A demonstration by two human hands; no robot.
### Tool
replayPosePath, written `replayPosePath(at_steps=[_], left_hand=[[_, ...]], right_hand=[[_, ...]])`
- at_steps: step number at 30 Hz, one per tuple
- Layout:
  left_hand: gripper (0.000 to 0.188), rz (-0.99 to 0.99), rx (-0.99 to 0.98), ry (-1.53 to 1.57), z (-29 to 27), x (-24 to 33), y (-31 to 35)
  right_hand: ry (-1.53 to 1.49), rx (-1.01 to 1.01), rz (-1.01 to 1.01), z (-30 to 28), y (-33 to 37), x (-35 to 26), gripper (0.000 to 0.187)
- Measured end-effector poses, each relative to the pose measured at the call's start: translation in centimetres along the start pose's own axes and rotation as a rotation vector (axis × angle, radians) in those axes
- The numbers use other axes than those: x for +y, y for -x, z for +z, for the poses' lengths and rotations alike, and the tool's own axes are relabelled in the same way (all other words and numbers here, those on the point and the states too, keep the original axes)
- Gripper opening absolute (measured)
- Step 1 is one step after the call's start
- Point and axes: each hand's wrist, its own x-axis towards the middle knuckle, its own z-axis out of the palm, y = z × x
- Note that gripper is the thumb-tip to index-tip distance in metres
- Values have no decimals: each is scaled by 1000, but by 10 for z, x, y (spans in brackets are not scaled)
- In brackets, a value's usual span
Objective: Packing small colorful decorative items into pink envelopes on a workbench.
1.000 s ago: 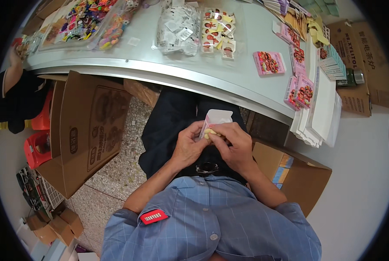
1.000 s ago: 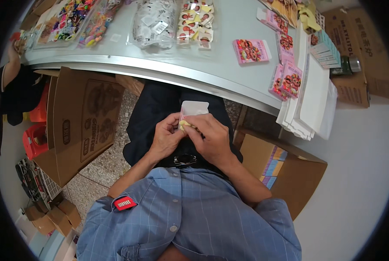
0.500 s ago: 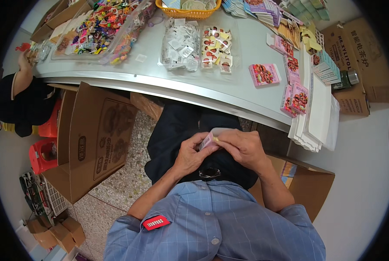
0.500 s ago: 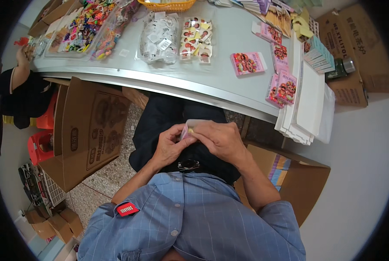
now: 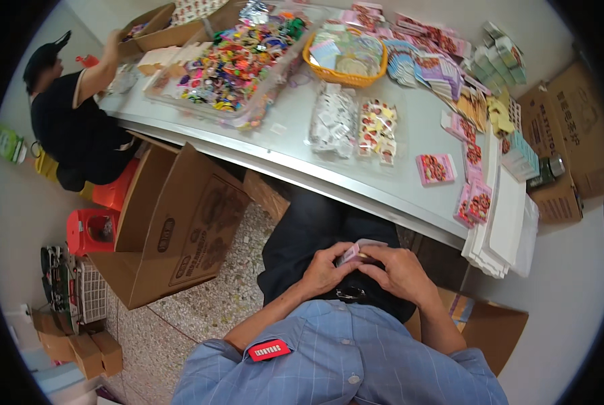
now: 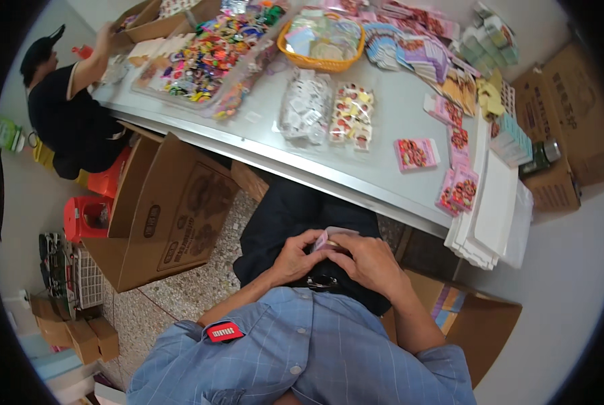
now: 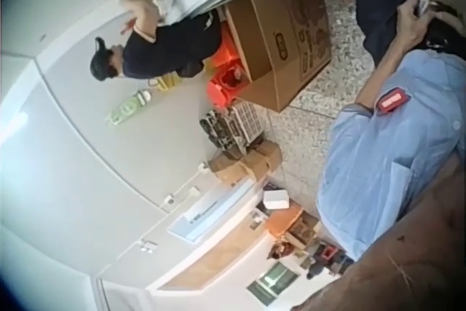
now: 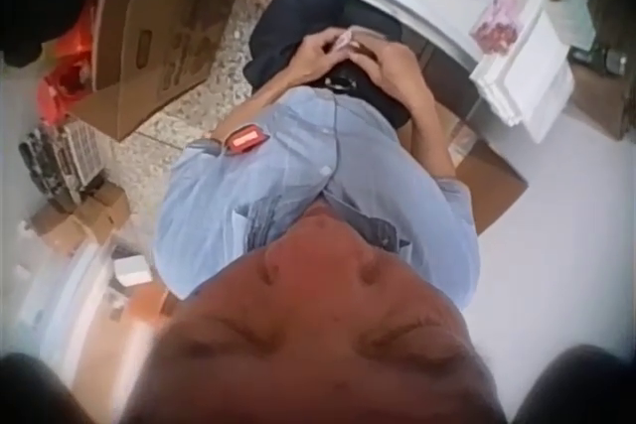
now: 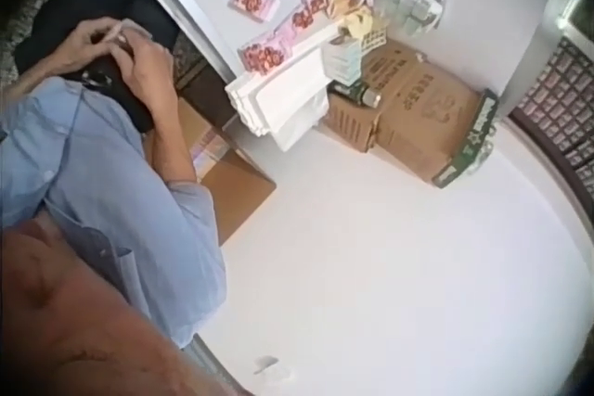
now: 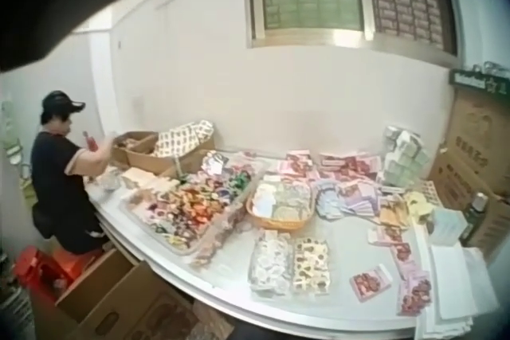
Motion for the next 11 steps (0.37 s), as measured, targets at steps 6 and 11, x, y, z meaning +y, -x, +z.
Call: replayPosePath(at_steps=[6,11], left_hand=[[38,21,-39,-72,-2,14,7],[50,8,-45,-79,-4,-3,12]], right_hand=[[108,-157,83,9,-5,11,25],[204,-294,116,10,-10,8,28]])
